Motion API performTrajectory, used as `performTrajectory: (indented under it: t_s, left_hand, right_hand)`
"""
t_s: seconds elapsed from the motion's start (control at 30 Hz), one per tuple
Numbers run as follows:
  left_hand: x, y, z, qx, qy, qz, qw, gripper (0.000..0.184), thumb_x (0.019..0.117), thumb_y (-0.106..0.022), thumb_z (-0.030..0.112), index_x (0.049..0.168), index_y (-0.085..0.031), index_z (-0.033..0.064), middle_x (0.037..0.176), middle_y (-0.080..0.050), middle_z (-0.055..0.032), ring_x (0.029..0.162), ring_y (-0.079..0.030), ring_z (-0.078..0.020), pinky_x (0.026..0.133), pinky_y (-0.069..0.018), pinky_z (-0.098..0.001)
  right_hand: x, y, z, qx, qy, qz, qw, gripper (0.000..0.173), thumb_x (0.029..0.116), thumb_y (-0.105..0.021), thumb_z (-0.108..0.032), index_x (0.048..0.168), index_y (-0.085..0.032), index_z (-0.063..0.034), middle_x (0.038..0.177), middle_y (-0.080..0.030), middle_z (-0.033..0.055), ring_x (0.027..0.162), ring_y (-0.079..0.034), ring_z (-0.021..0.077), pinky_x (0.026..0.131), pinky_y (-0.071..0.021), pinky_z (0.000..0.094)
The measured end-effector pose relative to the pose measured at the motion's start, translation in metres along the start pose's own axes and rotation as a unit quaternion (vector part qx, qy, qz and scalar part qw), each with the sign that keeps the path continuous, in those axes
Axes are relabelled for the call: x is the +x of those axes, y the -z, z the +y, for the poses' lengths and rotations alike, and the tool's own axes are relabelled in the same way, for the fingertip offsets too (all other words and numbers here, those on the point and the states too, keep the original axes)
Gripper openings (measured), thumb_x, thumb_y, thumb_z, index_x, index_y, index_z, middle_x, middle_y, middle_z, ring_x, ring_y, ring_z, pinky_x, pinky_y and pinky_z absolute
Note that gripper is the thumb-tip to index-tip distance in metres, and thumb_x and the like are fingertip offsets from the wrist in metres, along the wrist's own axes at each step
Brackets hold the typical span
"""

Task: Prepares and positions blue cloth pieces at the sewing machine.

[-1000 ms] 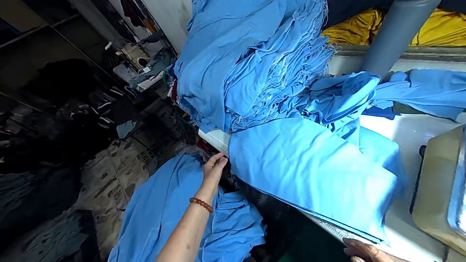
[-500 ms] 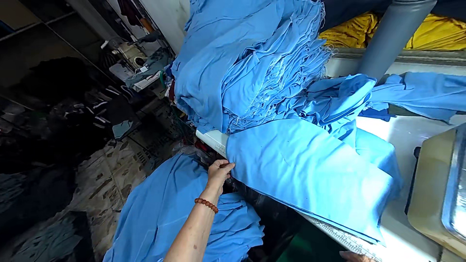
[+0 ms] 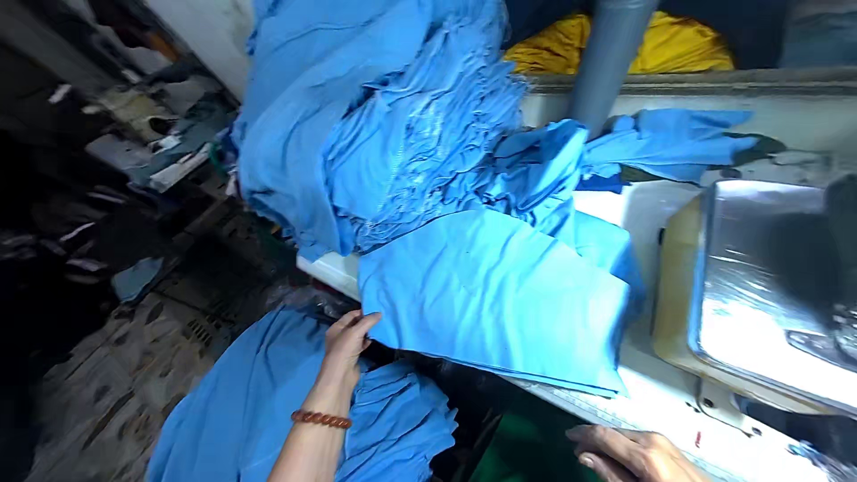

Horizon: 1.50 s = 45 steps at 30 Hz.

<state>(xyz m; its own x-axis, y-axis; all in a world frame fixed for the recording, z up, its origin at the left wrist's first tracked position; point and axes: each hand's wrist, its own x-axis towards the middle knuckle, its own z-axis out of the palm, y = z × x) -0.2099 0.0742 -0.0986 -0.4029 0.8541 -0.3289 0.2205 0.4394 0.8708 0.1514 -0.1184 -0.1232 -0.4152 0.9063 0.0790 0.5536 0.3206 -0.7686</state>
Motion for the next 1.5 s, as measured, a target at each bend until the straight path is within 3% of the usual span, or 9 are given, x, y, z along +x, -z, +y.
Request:
performTrajectory:
  t_s: [0.13, 0.43, 0.67, 0.9, 1.1, 1.27, 1.33, 1.4, 1.5]
  left_hand:
    - [-0.006, -0.005, 0.01, -0.046, -0.063, 0.006, 0.997, 0.024, 0.0927, -0.069, 0.004, 0.115, -0.063, -0.0045, 0.104, -0.067, -0.0157, 0.09, -0.066, -0.0214, 0.078, -0.0566, -0.0407]
    - [-0.064, -0.063, 0.059, -0.052, -0.267, -0.123, 0.954, 0.023, 0.0897, -0.063, 0.0, 0.112, -0.063, 0.0051, 0.094, -0.071, 0.0013, 0.083, -0.071, -0.0067, 0.075, -0.0622, -0.0276]
    - [-0.127, -0.149, 0.045, 0.088, -0.363, -0.34, 0.863, 0.02, 0.0841, -0.073, 0.002, 0.104, -0.069, 0.0049, 0.088, -0.072, -0.0019, 0.075, -0.07, -0.0081, 0.068, -0.0606, -0.0277]
    - [-0.131, -0.173, 0.021, 0.195, -0.338, -0.361, 0.847, 0.013, 0.0853, -0.075, 0.016, 0.095, -0.076, 0.0079, 0.088, -0.074, -0.0018, 0.084, -0.069, -0.0062, 0.078, -0.0567, -0.0251]
    - [-0.131, -0.169, 0.025, 0.217, -0.358, -0.409, 0.811, 0.035, 0.098, -0.06, 0.042, 0.1, -0.08, 0.0142, 0.081, -0.067, 0.0063, 0.07, -0.061, 0.0006, 0.065, -0.0517, -0.018]
    - [-0.127, -0.176, 0.038, 0.199, -0.396, -0.405, 0.8, 0.02, 0.0984, -0.064, 0.023, 0.092, -0.078, 0.01, 0.078, -0.066, 0.0035, 0.062, -0.06, -0.001, 0.058, -0.0516, -0.0177]
    - [-0.122, -0.183, 0.046, 0.17, -0.497, -0.407, 0.747, 0.017, 0.0947, -0.062, 0.008, 0.1, -0.078, 0.009, 0.089, -0.069, 0.003, 0.073, -0.062, -0.0006, 0.065, -0.0533, -0.0166]
    - [-0.126, -0.188, 0.06, 0.179, -0.583, -0.469, 0.639, 0.027, 0.0884, -0.057, -0.005, 0.101, -0.077, 0.0069, 0.103, -0.072, -0.0024, 0.093, -0.07, -0.0091, 0.079, -0.0598, -0.0269]
    - [-0.139, -0.194, 0.076, 0.314, -0.639, -0.533, 0.458, 0.015, 0.0856, -0.067, 0.0, 0.094, -0.073, 0.0104, 0.094, -0.07, -0.0049, 0.087, -0.07, -0.0199, 0.067, -0.0571, -0.0369]
  right_hand:
    - [0.001, -0.007, 0.002, 0.014, 0.018, 0.03, 0.999, 0.024, 0.1036, -0.058, -0.018, 0.112, -0.072, -0.0007, 0.087, -0.076, 0.0138, 0.075, -0.075, 0.0256, 0.068, -0.0602, 0.0428]
    - [0.001, -0.02, 0.014, 0.138, 0.02, 0.118, 0.983, 0.028, 0.1057, -0.054, -0.022, 0.114, -0.07, -0.0009, 0.091, -0.076, 0.0102, 0.077, -0.073, 0.0142, 0.071, -0.06, 0.0293]
    - [0.011, -0.01, -0.004, 0.483, -0.21, 0.182, 0.83, 0.047, 0.0963, -0.068, -0.016, 0.138, -0.055, 0.0001, 0.118, -0.073, 0.006, 0.093, -0.076, 0.0185, 0.073, -0.0654, 0.0336]
    - [0.02, -0.004, -0.012, 0.581, -0.273, 0.231, 0.731, 0.034, 0.0974, -0.067, -0.012, 0.129, -0.061, -0.0002, 0.107, -0.076, 0.0105, 0.084, -0.077, 0.0214, 0.063, -0.0642, 0.0328]
    - [0.029, 0.002, -0.014, 0.605, -0.288, 0.26, 0.695, 0.022, 0.1052, -0.056, -0.022, 0.101, -0.069, -0.0046, 0.089, -0.078, 0.0111, 0.07, -0.077, 0.0206, 0.056, -0.0634, 0.0313]
    - [0.037, 0.006, -0.017, 0.569, -0.338, 0.275, 0.698, 0.009, 0.1015, -0.062, -0.006, 0.096, -0.067, -0.0017, 0.081, -0.076, 0.0096, 0.064, -0.075, 0.018, 0.056, -0.0628, 0.0292]
    - [0.036, -0.002, -0.015, 0.535, -0.316, 0.287, 0.729, 0.009, 0.1012, -0.059, -0.004, 0.098, -0.068, -0.0019, 0.08, -0.076, 0.0076, 0.064, -0.074, 0.016, 0.058, -0.0631, 0.0284]
    - [0.034, -0.011, -0.012, 0.485, -0.279, 0.302, 0.772, 0.012, 0.1011, -0.059, -0.008, 0.095, -0.069, -0.0038, 0.077, -0.076, 0.0039, 0.063, -0.074, 0.0133, 0.058, -0.0634, 0.0276]
    - [0.032, -0.02, -0.011, 0.419, -0.237, 0.329, 0.812, 0.019, 0.099, -0.057, -0.009, 0.083, -0.067, -0.009, 0.071, -0.074, -0.0021, 0.061, -0.073, 0.0087, 0.057, -0.0628, 0.0258]
